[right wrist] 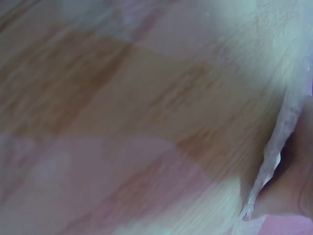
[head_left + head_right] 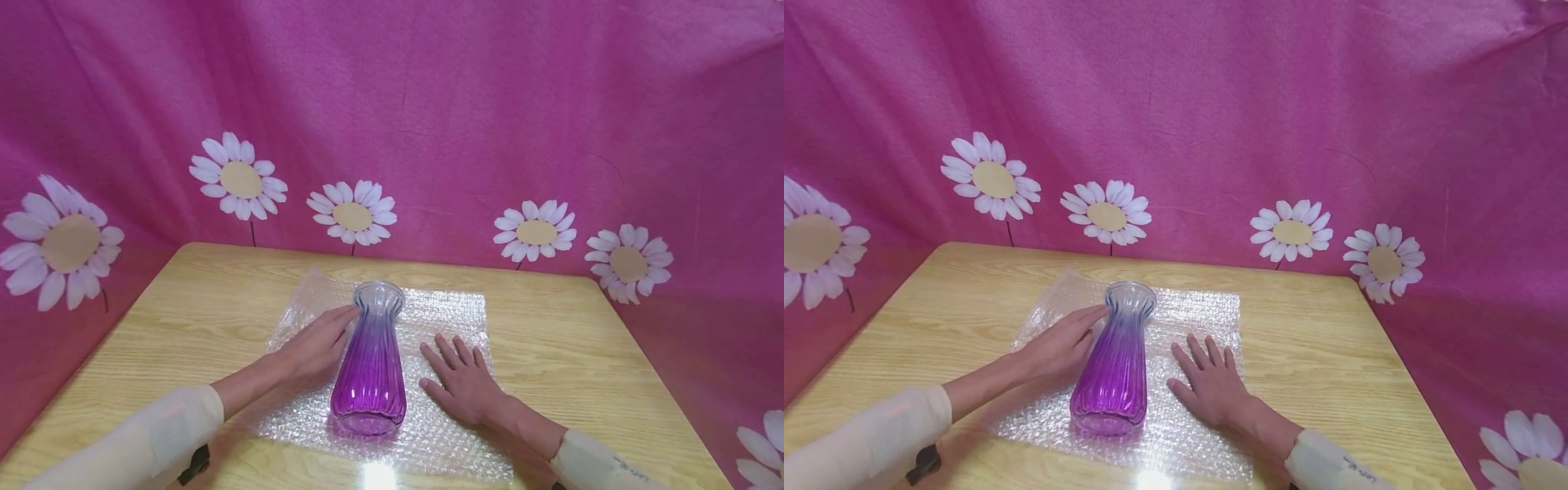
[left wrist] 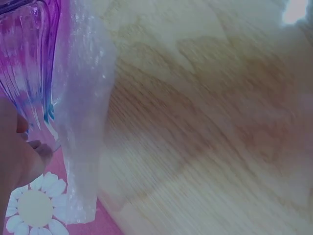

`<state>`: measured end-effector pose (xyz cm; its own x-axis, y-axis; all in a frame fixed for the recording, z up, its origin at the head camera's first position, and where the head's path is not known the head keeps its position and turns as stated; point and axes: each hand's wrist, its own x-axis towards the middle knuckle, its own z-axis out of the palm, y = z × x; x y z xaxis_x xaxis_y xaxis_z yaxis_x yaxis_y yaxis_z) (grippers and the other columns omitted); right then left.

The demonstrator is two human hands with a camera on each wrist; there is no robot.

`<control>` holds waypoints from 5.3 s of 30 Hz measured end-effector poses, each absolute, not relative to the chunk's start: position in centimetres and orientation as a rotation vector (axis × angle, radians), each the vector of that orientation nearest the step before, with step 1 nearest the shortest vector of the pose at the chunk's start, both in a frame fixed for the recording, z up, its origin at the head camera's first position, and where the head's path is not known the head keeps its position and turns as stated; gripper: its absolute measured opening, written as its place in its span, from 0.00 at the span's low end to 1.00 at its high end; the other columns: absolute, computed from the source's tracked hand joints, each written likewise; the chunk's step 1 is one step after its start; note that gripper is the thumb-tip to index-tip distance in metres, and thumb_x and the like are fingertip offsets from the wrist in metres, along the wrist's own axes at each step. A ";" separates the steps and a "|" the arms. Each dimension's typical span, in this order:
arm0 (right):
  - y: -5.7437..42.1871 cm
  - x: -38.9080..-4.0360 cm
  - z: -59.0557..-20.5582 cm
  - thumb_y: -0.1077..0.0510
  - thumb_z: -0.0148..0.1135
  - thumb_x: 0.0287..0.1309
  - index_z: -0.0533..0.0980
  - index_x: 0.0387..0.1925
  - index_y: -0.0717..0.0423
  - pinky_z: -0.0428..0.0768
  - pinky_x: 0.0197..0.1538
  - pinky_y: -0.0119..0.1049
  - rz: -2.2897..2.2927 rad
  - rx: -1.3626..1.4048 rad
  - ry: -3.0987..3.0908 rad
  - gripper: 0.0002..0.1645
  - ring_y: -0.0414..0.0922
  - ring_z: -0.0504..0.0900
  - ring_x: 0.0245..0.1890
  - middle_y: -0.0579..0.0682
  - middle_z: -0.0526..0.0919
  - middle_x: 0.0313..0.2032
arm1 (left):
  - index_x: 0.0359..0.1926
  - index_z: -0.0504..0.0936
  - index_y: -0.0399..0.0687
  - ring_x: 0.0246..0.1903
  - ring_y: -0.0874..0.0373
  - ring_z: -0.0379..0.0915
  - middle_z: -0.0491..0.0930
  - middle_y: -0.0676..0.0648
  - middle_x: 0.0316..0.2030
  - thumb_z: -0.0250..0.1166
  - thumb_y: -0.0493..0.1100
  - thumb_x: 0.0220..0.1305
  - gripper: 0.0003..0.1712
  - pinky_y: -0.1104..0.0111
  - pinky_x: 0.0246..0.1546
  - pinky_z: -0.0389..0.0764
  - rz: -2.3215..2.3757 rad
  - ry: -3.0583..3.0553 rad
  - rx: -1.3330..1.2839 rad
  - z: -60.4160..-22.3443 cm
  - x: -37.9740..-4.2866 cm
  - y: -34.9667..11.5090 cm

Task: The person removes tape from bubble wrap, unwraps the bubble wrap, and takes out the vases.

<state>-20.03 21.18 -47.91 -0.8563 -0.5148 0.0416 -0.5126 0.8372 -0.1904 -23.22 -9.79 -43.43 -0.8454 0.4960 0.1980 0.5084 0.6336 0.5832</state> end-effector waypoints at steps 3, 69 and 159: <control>21.1 -20.0 -47.9 0.37 0.44 0.74 0.56 0.77 0.51 0.45 0.68 0.72 -0.303 -0.839 3.000 0.39 0.68 0.46 0.73 0.61 0.51 0.76 | 0.73 0.58 0.29 0.69 0.40 0.58 0.61 0.32 0.70 0.46 0.36 0.76 0.29 0.54 0.70 0.57 -1.183 -2.810 -0.823 -43.4 -23.2 -9.4; 21.2 -20.2 -47.7 0.35 0.44 0.73 0.56 0.77 0.50 0.45 0.65 0.76 -0.271 -0.826 2.995 0.41 0.69 0.47 0.73 0.61 0.51 0.76 | 0.46 0.76 0.34 0.29 0.50 0.82 0.83 0.39 0.34 0.69 0.40 0.49 0.22 0.59 0.35 0.85 -2.547 -2.589 0.239 -39.8 -22.4 -4.7; 21.3 -21.0 -46.7 0.33 0.44 0.72 0.53 0.78 0.45 0.46 0.62 0.80 -0.224 -0.900 2.899 0.42 0.66 0.46 0.74 0.58 0.49 0.77 | 0.66 0.62 0.35 0.60 0.43 0.71 0.74 0.35 0.59 0.75 0.34 0.52 0.43 0.57 0.64 0.69 -1.874 -2.347 -0.083 -35.8 -32.4 -7.6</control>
<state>-20.95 21.35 -46.74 -0.8208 -0.5690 -0.0502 -0.5545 0.8149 -0.1688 -32.40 -7.58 -35.78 -0.9892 -0.0422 0.1407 0.1278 0.2242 0.9661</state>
